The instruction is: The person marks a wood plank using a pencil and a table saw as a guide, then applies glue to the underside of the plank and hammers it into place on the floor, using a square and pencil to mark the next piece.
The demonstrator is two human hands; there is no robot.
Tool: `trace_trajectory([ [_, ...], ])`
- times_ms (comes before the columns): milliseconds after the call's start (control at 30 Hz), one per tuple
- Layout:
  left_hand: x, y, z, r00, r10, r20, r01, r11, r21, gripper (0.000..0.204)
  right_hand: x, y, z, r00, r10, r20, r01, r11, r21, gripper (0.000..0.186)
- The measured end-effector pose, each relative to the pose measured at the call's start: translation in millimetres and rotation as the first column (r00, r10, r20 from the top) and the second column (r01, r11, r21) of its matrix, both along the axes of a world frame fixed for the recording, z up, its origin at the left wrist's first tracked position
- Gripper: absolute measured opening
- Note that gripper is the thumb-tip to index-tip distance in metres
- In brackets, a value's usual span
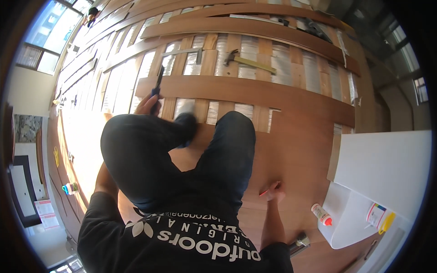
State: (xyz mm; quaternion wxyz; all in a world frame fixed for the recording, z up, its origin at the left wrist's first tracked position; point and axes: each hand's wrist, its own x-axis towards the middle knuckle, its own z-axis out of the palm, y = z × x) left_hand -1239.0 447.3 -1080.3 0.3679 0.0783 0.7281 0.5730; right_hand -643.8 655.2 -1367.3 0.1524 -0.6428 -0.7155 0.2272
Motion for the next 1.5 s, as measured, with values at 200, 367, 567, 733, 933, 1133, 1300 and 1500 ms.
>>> trace_trajectory([
  [200, 8.2, 88.1, 11.6, 0.968, -0.197, 0.153, 0.18, 0.976, 0.123, 0.037, -18.9, 5.1, -2.3, 0.997, 0.013, 0.082, -0.015, 1.0, 0.022, 0.029],
  [367, -15.9, 152.5, -37.1, 0.762, -0.647, -0.018, 0.645, 0.758, 0.1, 0.042, -21.3, 61.0, 4.5, 0.861, -0.395, -0.32, 0.284, 0.896, -0.34, 0.032],
  [567, 2.3, 265.4, -112.0, 0.484, -0.844, -0.23, 0.849, 0.517, -0.111, 0.037, -188.4, 177.7, 158.5, 0.971, -0.009, -0.237, 0.053, 0.982, 0.182, 0.03],
  [733, 54.7, 322.3, -159.0, 0.661, -0.724, 0.195, 0.615, 0.672, 0.413, 0.032, -361.3, 167.9, 222.9, 0.956, 0.274, -0.104, -0.289, 0.943, -0.169, 0.043],
  [933, -28.6, 372.8, -152.4, 0.519, -0.832, -0.195, 0.847, 0.532, -0.016, 0.049, -339.6, 206.7, 187.0, 0.972, 0.221, 0.076, -0.203, 0.961, -0.189, 0.046],
  [1133, -357.7, 244.3, -310.0, 0.034, -0.235, -0.971, -0.151, 0.96, -0.237, 0.032, -133.3, 193.5, 85.9, 0.933, 0.01, 0.36, 0.043, 0.989, -0.14, 0.045],
  [1300, -371.7, 239.2, -400.3, 0.576, -0.475, -0.666, -0.171, 0.726, -0.666, 0.062, -7.2, 75.6, 92.9, 0.868, -0.222, 0.445, 0.331, 0.926, -0.183, 0.046],
  [1500, -386.1, 274.1, -393.2, 0.354, -0.898, -0.262, -0.014, 0.275, -0.961, 0.047, 28.9, -23.7, 83.0, 0.718, -0.506, 0.478, 0.644, 0.743, -0.182, 0.037],
])
